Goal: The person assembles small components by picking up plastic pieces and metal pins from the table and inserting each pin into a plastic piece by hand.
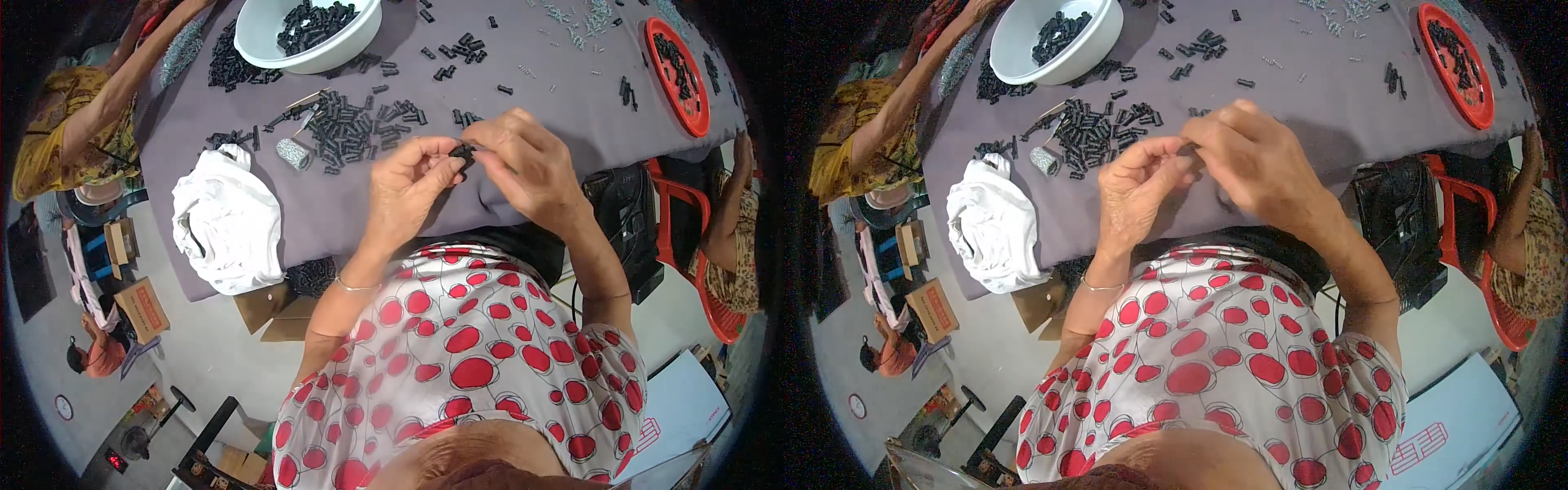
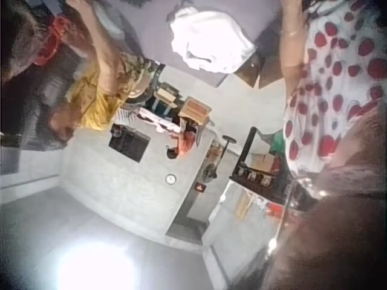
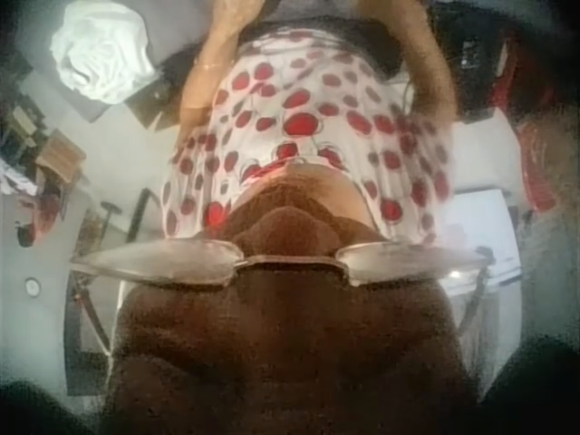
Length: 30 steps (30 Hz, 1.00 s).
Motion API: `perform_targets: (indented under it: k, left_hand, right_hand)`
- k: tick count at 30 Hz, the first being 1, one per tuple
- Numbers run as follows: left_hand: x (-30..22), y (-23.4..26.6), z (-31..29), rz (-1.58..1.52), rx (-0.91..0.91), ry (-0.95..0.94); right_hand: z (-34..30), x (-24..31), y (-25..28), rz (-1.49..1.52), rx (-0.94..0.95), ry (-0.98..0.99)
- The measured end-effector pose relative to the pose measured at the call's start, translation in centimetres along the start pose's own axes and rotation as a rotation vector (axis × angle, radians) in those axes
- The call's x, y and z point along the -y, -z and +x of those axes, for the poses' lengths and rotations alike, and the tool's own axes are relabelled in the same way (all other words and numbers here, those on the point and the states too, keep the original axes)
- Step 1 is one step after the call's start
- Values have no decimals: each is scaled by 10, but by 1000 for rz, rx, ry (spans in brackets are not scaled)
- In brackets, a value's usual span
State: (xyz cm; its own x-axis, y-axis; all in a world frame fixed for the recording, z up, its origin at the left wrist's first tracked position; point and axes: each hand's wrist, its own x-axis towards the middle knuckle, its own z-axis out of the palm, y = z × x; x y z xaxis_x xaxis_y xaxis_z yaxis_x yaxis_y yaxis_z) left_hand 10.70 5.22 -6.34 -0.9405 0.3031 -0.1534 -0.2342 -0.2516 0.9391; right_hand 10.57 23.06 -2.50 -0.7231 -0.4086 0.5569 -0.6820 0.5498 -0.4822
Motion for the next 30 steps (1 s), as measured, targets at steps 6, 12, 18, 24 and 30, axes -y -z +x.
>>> perform_targets:
  k: [6, 12, 18, 24, 30]
  left_hand:
    - [-12, 9, -1, -90, 145, 201]
    - [-15, 21, -5, -265, 384, 340]
    - [-22, 24, -2, -202, 410, 350]
    - [-23, 24, -5, -193, 351, 317]
    - [-20, 20, -10, -245, 165, 269]
  right_hand:
    - [-6, -1, -2, 151, -23, -79]
    - [-15, 5, 2, 289, 61, -75]
    - [-13, 1, -2, 354, 59, -71]
    - [-5, -1, -3, 446, 93, -108]
    - [2, -18, -8, -73, 3, -190]
